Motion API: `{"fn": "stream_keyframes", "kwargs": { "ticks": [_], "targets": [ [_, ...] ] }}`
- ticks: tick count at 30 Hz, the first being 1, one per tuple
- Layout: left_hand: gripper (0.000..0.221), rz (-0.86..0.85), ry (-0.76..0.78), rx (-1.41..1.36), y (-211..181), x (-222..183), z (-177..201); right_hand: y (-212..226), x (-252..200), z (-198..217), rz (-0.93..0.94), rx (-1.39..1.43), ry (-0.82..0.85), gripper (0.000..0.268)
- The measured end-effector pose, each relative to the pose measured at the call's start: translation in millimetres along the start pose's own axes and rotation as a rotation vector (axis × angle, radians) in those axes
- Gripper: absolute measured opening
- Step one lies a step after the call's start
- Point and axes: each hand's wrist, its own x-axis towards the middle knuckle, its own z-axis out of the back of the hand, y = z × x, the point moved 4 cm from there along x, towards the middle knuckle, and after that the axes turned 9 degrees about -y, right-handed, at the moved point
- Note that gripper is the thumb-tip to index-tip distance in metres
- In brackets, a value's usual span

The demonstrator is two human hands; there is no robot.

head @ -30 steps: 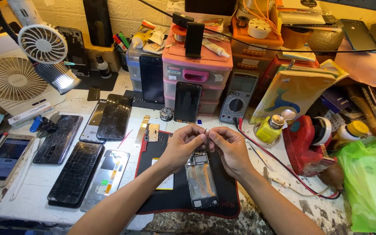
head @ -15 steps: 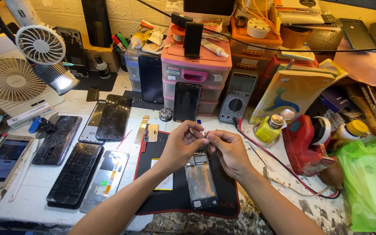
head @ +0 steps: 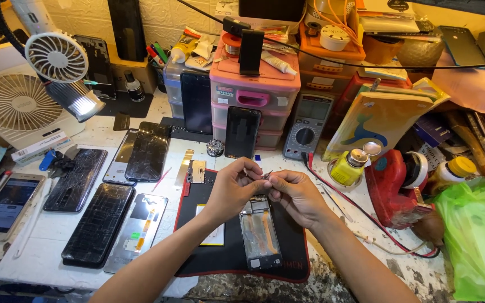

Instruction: Repairing a mobile phone by inspecting and connecting internal components like the screen and motherboard

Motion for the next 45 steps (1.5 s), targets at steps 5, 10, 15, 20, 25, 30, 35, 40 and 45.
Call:
{"fn": "stream_keyframes", "kwargs": {
  "ticks": [5, 10, 15, 20, 25, 30, 35, 40, 45],
  "targets": [
    [0.020, -0.185, 0.015, 0.208, -18.2, -1.0, -3.1, 5.1, 0.9, 0.4, -0.040, -0.007, 0.036, 0.009],
    [0.009, -0.480, -0.017, 0.436, -27.7, -6.7, -3.8, 10.4, -7.3, -8.3, 0.049, -0.109, -0.140, 0.010],
    [0.012, -0.575, 0.000, 0.428, -14.4, -13.9, -5.1, 10.2, -12.8, -13.8, 0.060, -0.096, -0.183, 0.013],
    [0.014, -0.610, 0.036, 0.412, -9.4, -16.9, -2.8, 9.3, -18.9, -25.4, -0.010, -0.064, -0.285, 0.021],
    [0.008, -0.648, 0.065, 0.513, -9.2, -19.2, -3.9, 4.3, -18.4, -25.0, -0.075, -0.047, -0.324, 0.027],
    [0.012, -0.604, 0.071, 0.503, -6.9, -17.9, -1.1, 7.0, -20.1, -27.0, -0.069, -0.046, -0.315, 0.026],
    [0.018, -0.520, 0.006, 0.395, -5.1, -11.6, -0.9, -1.2, -9.9, -9.4, -0.032, -0.037, -0.238, 0.027],
    [0.023, -0.480, 0.127, 0.440, -14.9, -8.6, 0.8, -0.5, -6.8, -8.2, 0.092, -0.119, -0.156, 0.017],
    [0.022, -0.465, 0.206, 0.596, -88.5, -22.5, 19.2, 4.2, 7.7, 7.0, 0.166, -0.092, -0.136, 0.007]
  ]
}}
